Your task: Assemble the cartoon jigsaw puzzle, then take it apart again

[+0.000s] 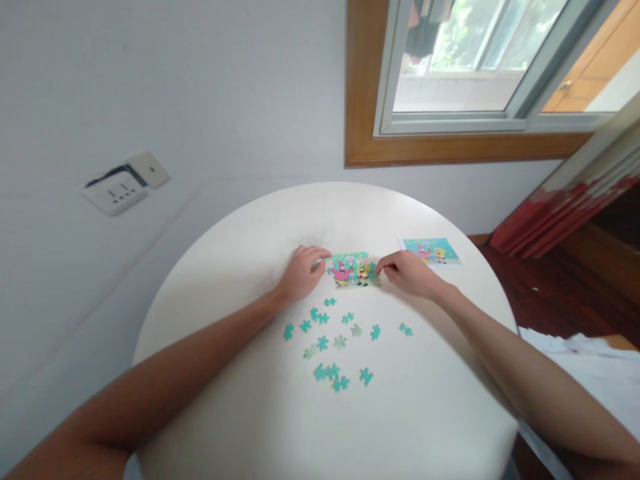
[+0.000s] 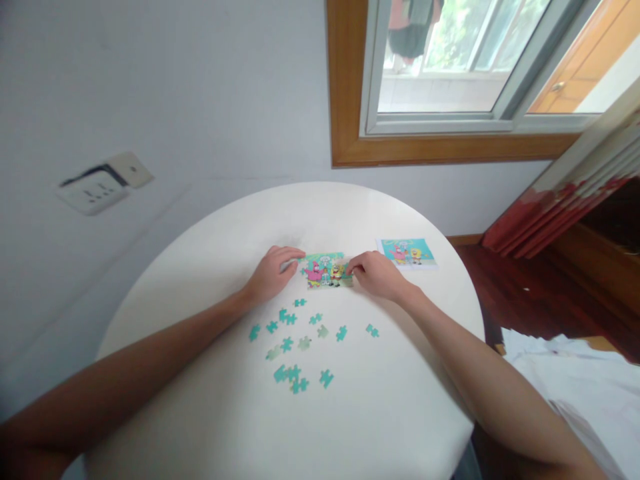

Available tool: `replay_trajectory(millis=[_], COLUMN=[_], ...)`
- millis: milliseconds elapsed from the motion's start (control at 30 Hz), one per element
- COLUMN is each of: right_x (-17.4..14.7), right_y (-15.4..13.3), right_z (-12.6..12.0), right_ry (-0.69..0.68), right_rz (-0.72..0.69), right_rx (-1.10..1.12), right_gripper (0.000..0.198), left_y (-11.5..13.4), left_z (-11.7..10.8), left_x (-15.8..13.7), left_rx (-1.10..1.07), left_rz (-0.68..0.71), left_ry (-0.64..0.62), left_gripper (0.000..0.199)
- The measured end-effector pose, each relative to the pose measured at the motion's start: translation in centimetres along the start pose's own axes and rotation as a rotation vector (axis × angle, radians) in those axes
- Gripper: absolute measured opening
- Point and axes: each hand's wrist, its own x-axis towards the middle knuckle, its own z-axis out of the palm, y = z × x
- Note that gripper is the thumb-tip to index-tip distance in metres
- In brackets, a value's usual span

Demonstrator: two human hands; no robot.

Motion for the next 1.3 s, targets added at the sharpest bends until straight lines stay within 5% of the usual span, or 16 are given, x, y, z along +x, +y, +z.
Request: replay_trajectory(millis=[233,433,567,1300], right_x=[0.0,0.4,0.7,1.0], right_y=[0.0,0.7,1.4,2.0], right_z=[0.3,0.2,0.7,1.3], right_ry=[-0.069,0.187,0.218,0.21], right_rz=[-0.019,0.144,0.2,0.237], right_rx=[0.041,0.06,0.065,0.159], right_gripper=[0.041,0.037,0.035,0.033], left_y=[-0.3,-0.7,-0.9,0.2], left_z=[0.1,0.2,0.3,0.3], left_x=[0.1,0.0,0.0,-1.1], left_rx=[-0.016,-0.038,-0.015,0.098], left_rz=[-0.046,-0.11,-0.142,0.038], left_ry=[0.021,0.061,0.039,-0.208], left_gripper=[0.027,0.03,0.03,0.078])
